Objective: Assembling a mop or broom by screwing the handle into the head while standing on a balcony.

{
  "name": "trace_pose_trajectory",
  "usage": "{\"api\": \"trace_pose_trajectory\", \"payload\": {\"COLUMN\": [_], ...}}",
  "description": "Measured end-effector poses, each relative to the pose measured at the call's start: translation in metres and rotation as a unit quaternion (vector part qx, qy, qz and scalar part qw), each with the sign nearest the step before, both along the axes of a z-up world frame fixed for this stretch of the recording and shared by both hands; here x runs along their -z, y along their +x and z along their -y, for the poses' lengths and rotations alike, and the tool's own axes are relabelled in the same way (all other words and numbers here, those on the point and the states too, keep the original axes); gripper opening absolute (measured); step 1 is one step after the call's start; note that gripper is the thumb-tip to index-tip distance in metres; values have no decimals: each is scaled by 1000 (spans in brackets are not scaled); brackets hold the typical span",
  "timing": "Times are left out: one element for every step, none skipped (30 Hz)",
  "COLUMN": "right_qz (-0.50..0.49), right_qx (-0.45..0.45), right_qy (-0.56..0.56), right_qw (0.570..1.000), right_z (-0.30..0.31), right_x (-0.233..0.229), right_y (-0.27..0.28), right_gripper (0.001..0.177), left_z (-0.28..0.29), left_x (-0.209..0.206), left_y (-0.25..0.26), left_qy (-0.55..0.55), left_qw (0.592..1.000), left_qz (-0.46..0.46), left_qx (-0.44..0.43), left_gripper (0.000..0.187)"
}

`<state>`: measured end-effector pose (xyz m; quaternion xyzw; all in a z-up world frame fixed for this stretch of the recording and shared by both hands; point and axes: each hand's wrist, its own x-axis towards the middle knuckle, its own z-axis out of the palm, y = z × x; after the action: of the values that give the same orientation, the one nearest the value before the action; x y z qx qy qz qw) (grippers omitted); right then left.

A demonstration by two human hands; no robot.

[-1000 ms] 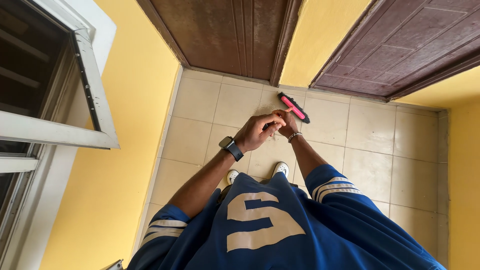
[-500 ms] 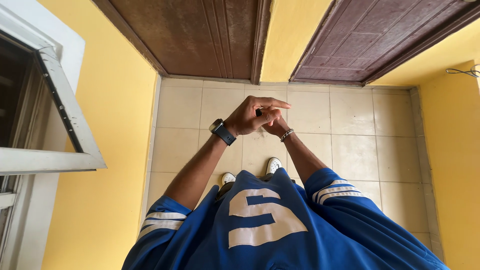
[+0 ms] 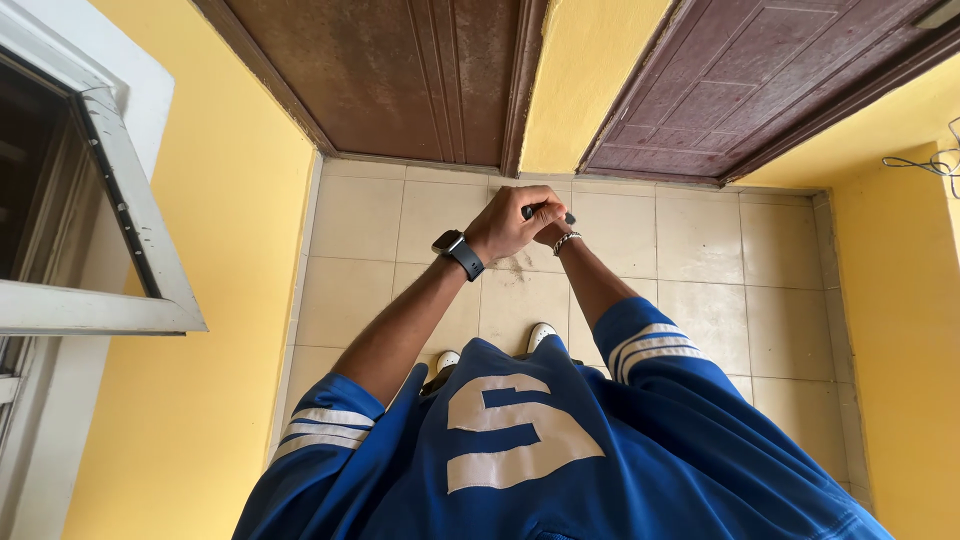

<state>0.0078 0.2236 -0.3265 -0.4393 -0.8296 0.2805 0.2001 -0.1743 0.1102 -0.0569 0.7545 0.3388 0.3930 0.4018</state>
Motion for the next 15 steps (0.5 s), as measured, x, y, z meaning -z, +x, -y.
{"api": "trace_pose_trajectory", "payload": {"right_qz": [0, -3, -6, -7, -9, -10, -11, -15, -18, -19, -21, -24, -22, -43, -64], "right_qx": [-4, -10, -15, -19, -23, -26, -29, -34, -36, -37, -37, -37, -35, -43, -51], "right_qy": [0, -13, -26, -25, -38, -51, -51, -64, -78, -78, -92, -106, -107, -102, -95], "right_qw": [1000, 1000, 1000, 999, 999, 998, 998, 997, 996, 996, 995, 993, 993, 993, 992], "right_z": [1, 1, 1, 2, 3, 4, 6, 9, 12, 16, 19, 22, 25, 30, 33], "right_x": [-1, -2, -3, -7, -10, -14, -18, -21, -24, -26, -29, -32, -34, -35, -37], "right_y": [-3, -6, -10, -15, -16, -17, -22, -27, -30, -34, -33, -32, -30, -27, -26], "right_gripper": [15, 15, 15, 15, 15, 16, 16, 16, 16, 16, 16, 16, 16, 19, 22], "left_z": [1, 1, 1, 2, 3, 4, 6, 9, 12, 13, 14, 14, 15, 16, 17], "left_x": [3, 5, 8, 8, 9, 10, 6, 3, 0, -4, -9, -13, -18, -24, -30], "left_y": [-1, -3, -5, -11, -13, -15, -18, -20, -22, -23, -21, -19, -17, -15, -14], "left_qy": [0, -4, -9, -8, -1, 6, 6, 1, -5, -5, -12, -19, -20, -17, -13], "left_qw": [1000, 1000, 1000, 999, 999, 999, 998, 999, 999, 999, 999, 999, 999, 999, 999], "left_qz": [0, 4, 8, 7, 11, 15, 14, 2, -9, -10, -10, -9, -8, -9, -10], "left_qx": [-4, -16, -28, -32, -41, -50, -53, -54, -52, -52, -45, -37, -35, -32, -29], "left_gripper": [39, 38, 37, 37, 36, 35, 35, 34, 33, 33, 32, 32, 32, 32, 32]}}
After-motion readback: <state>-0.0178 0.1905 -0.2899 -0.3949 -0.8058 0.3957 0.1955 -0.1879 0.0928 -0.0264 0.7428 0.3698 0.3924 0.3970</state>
